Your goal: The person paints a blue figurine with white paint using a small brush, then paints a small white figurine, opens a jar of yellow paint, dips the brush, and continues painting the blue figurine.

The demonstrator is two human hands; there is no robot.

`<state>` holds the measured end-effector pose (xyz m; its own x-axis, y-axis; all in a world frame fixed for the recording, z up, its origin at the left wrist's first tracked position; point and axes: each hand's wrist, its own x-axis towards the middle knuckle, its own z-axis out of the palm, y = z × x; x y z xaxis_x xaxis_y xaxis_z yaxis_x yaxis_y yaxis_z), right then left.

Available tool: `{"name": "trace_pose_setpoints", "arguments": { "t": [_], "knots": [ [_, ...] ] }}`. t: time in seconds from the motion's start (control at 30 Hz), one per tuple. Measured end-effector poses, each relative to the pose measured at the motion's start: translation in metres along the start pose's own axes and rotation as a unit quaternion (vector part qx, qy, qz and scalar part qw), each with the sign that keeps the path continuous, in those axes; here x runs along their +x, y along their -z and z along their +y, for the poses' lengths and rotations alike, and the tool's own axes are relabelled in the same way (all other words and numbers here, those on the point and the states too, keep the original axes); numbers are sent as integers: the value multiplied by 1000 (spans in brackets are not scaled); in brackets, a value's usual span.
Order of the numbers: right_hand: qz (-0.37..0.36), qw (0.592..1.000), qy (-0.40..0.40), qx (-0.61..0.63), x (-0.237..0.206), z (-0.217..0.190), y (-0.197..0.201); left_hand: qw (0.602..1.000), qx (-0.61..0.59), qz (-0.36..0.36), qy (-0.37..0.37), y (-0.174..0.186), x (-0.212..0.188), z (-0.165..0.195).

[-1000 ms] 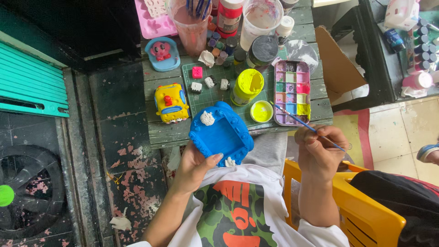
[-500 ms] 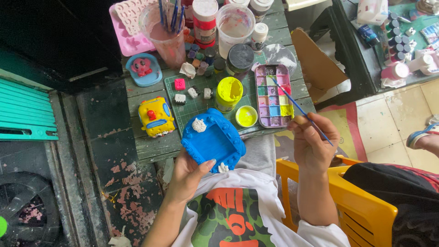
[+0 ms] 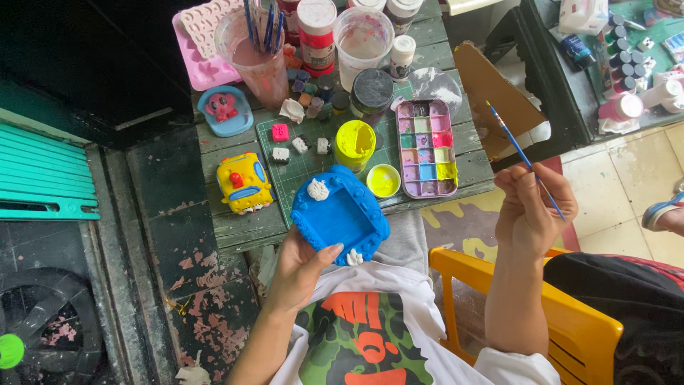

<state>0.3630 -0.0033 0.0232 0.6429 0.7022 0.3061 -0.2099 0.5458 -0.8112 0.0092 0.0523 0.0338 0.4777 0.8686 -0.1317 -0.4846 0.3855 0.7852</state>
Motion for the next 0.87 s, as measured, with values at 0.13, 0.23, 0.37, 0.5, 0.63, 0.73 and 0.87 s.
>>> {"name": "trace_pose_setpoints", "arguments": {
  "t": [0.13, 0.23, 0.37, 0.5, 0.63, 0.73, 0.87],
  "knots": [
    [24, 999, -2, -48, 1, -7, -7, 1000, 5, -13, 1, -1, -1, 1],
    [-4, 999, 19, -33, 1, -8, -8, 1000, 11, -17, -2, -1, 1, 1],
    [-23, 996, 59, -59, -6, -1, -7, 1000, 21, -21, -10, -7, 2, 1],
    [-49, 987, 127, -85, -20, -7, -10, 998, 43, -19, -29, -10, 0, 9],
    [-122, 966, 194, -119, -38, -16, -28, 997, 64, -1, -39, -16, -9, 13],
    [-189, 947, 215, -147, -46, -25, -45, 998, 57, -4, -35, -17, -14, 13],
    [-223, 940, 186, -181, -48, -35, -73, 998, 51, -8, -31, -14, -18, 14]
  ]
}}
